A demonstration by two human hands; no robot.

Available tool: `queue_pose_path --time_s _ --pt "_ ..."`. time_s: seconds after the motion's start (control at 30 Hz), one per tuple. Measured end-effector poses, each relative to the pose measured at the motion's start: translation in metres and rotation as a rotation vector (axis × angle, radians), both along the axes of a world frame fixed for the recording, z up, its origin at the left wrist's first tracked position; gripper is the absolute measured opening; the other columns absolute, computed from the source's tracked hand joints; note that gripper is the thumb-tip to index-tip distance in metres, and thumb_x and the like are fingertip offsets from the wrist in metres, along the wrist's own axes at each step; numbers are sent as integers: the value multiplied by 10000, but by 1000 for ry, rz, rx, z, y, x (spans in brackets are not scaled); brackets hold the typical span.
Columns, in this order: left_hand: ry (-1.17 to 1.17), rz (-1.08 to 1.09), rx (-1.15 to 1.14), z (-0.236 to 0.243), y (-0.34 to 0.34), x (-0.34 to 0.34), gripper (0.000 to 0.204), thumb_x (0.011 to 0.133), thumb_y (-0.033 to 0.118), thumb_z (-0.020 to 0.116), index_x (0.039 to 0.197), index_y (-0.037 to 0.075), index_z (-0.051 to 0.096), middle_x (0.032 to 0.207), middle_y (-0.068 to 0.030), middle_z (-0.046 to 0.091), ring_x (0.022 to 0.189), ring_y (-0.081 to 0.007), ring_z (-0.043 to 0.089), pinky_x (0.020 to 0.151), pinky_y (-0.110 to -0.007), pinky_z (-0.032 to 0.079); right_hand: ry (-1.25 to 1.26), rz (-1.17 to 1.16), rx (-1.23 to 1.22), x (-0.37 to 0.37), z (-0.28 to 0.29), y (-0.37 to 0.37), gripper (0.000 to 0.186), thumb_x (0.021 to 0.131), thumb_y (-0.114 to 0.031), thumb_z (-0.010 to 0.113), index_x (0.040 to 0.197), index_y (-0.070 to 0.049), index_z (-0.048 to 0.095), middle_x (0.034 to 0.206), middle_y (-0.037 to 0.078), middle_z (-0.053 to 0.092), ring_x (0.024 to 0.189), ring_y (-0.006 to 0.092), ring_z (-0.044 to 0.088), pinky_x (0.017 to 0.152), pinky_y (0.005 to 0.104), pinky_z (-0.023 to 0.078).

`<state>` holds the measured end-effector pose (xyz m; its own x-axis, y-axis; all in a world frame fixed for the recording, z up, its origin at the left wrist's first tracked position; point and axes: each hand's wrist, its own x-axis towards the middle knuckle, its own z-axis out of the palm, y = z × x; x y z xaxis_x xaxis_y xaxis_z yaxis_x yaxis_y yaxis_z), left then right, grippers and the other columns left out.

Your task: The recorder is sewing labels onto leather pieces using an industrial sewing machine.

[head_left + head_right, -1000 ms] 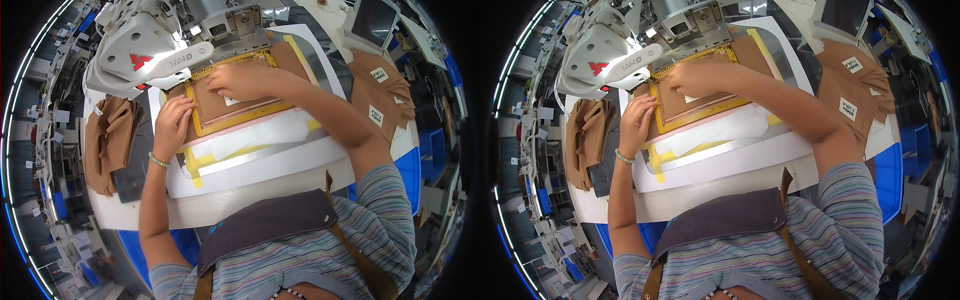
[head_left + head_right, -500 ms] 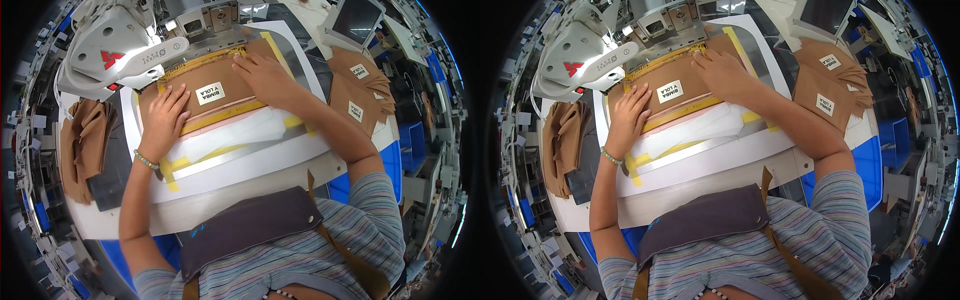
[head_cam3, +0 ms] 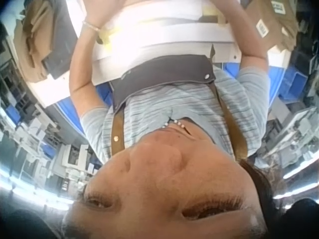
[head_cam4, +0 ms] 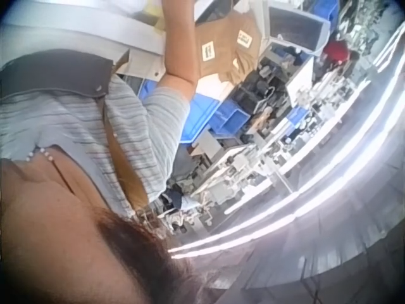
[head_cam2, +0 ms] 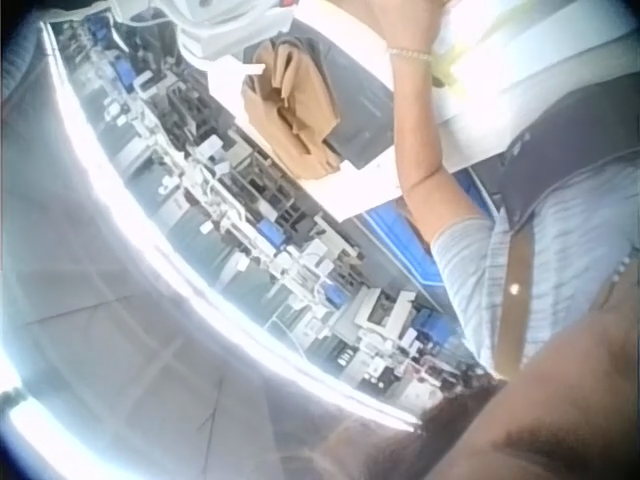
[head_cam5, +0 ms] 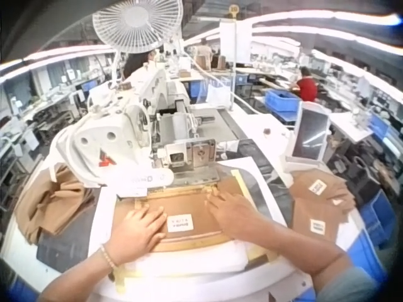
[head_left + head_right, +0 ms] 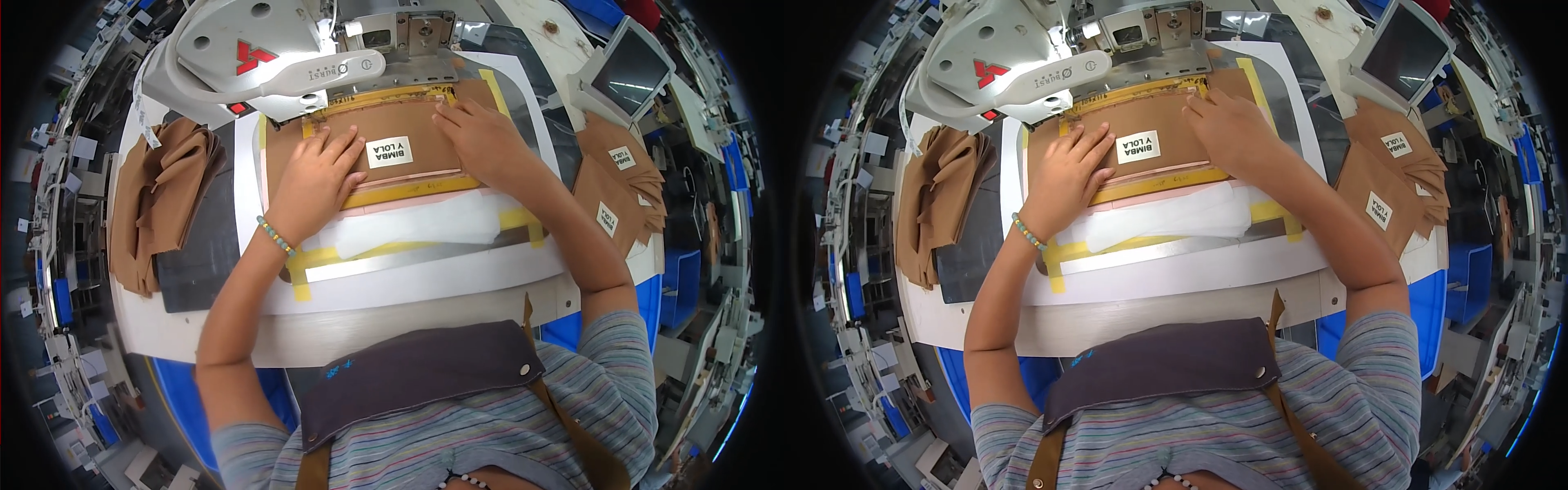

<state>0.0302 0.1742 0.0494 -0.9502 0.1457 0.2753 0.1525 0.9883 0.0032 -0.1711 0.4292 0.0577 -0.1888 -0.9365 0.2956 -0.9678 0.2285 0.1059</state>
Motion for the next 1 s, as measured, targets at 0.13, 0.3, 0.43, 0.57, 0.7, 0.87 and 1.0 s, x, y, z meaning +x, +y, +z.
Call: queue_pose_path --time_s 0.13,0.3,0.43,0.57,0.7,0.87,1.0 --pt "-18 16 -24 1 4 -2 516 1024 303 694 1476 67 612 1559 -114 587 1403 -391 546 1135 -477 446 -90 -39 107 0 9 -1 426 945 -59 637 1370 -27 656 1462 88 646 1251 280 607 1055 400 540" --pt "-20 32 33 3 9 -3 501 1030 306 689 1463 65 619 1535 -149 595 1406 -391 545 1138 -476 463 -101 -57 169 0 15 -7 410 963 -77 629 1370 -48 667 1480 82 645 1292 288 602 1072 404 536" --pt "-38 25 60 6 13 -5 489 1035 306 686 1456 65 622 1537 -157 588 1412 -386 544 1148 -475 465 -132 -15 154 -2 15 -11 396 976 -81 614 1366 -55 680 1499 80 643 1340 294 588 1096 407 528" --pt "-52 48 71 7 16 -7 491 1039 313 683 1461 69 621 1546 -155 581 1422 -388 539 1158 -475 460 -78 79 30 0 13 -18 288 945 -70 640 1224 -36 701 1383 99 700 1211 290 647 997 388 569" --pt "-60 51 90 6 16 -8 495 1041 321 681 1464 72 621 1550 -156 578 1431 -386 531 1159 -467 464 -195 40 139 3 13 -26 399 990 -69 578 1374 -64 686 1503 67 646 1371 283 570 1119 401 515" --pt "-64 39 83 3 16 -11 510 1043 325 675 1467 47 616 1551 -174 567 1419 -382 540 1163 -453 467 -224 84 142 4 14 -38 393 980 -64 589 1357 -52 696 1485 66 656 1348 272 580 1106 381 522" --pt "-53 28 70 0 16 -12 511 1044 322 674 1461 32 617 1552 -186 562 1413 -381 544 1165 -453 467 -198 131 121 4 10 -47 387 954 -47 609 1328 -42 712 1439 64 683 1293 261 602 1085 360 531"
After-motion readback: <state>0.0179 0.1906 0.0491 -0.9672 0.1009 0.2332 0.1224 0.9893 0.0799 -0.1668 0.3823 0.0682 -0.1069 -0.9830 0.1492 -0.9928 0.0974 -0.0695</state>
